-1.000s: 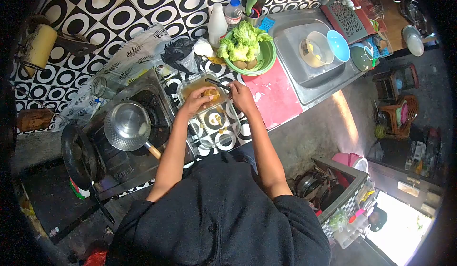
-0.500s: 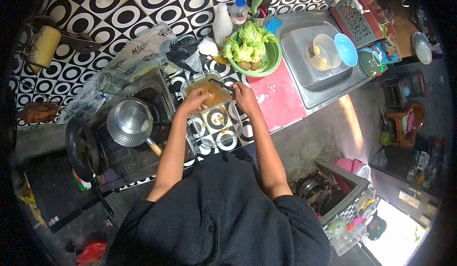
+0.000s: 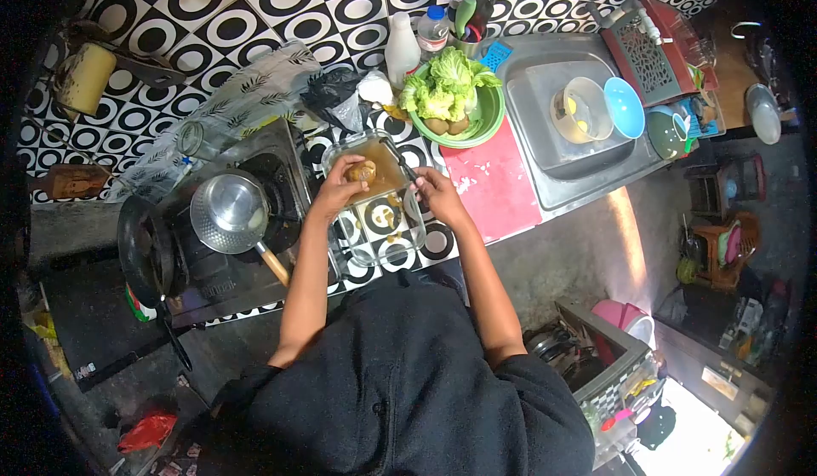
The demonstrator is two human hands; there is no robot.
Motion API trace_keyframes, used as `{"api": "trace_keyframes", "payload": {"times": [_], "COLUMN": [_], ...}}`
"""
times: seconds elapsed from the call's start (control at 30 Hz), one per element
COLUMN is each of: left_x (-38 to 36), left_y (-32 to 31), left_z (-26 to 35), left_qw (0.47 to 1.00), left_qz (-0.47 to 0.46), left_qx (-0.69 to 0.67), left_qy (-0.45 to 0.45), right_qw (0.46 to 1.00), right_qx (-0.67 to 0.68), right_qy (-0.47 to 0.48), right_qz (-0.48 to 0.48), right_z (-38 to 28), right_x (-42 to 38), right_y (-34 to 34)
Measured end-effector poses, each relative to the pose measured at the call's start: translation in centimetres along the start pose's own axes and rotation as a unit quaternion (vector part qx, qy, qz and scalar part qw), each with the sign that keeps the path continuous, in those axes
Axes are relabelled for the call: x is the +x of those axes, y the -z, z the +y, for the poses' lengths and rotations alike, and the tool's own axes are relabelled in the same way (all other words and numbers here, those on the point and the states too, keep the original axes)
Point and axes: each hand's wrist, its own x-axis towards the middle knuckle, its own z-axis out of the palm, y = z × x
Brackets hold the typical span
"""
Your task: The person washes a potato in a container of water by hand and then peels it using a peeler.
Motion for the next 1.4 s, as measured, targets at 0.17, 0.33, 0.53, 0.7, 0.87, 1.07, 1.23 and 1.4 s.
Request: {"api": "trace_keyframes", "payload": {"times": [0.17, 0.33, 0.53, 0.7, 0.87, 1.07, 1.23, 1.4], "left_x": [-1.6, -2.4, -3.6, -3.6, -3.5, -3.2, -2.9, -2.5], "left_y": [-1.5, -2.6, -2.9, -3.0, -3.2, -3.2, -3.1, -3.1], "left_z": [0.8, 0.5, 1.2, 1.0, 1.3, 1.2, 1.3, 1.2], "left_qw": [0.997, 0.994, 0.985, 0.968, 0.966, 0.969, 0.969, 0.968], "left_qz": [-0.040, -0.034, -0.036, -0.065, -0.080, -0.078, -0.080, -0.060], "left_qx": [-0.052, -0.079, -0.166, -0.237, -0.237, -0.227, -0.228, -0.233], "left_qy": [-0.031, -0.067, -0.041, -0.056, -0.061, -0.051, -0.051, -0.064], "right_qw": [0.998, 0.978, 0.962, 0.952, 0.949, 0.952, 0.950, 0.956], "right_qx": [-0.066, -0.189, -0.247, -0.267, -0.278, -0.265, -0.273, -0.246], "right_qy": [0.011, 0.093, 0.115, 0.143, 0.143, 0.143, 0.141, 0.147], "right_qz": [-0.015, 0.012, 0.032, 0.040, 0.050, 0.058, 0.055, 0.064], "right_z": [-1.6, -3.9, -5.6, -6.4, -6.8, -7.2, -7.5, -7.5], "right_x": [-2.2, -4.0, -5.0, -5.3, -4.9, -4.7, -4.8, -5.5], "right_y": [-1.0, -1.6, -2.4, -3.3, -3.4, -2.9, -2.5, -3.2]}}
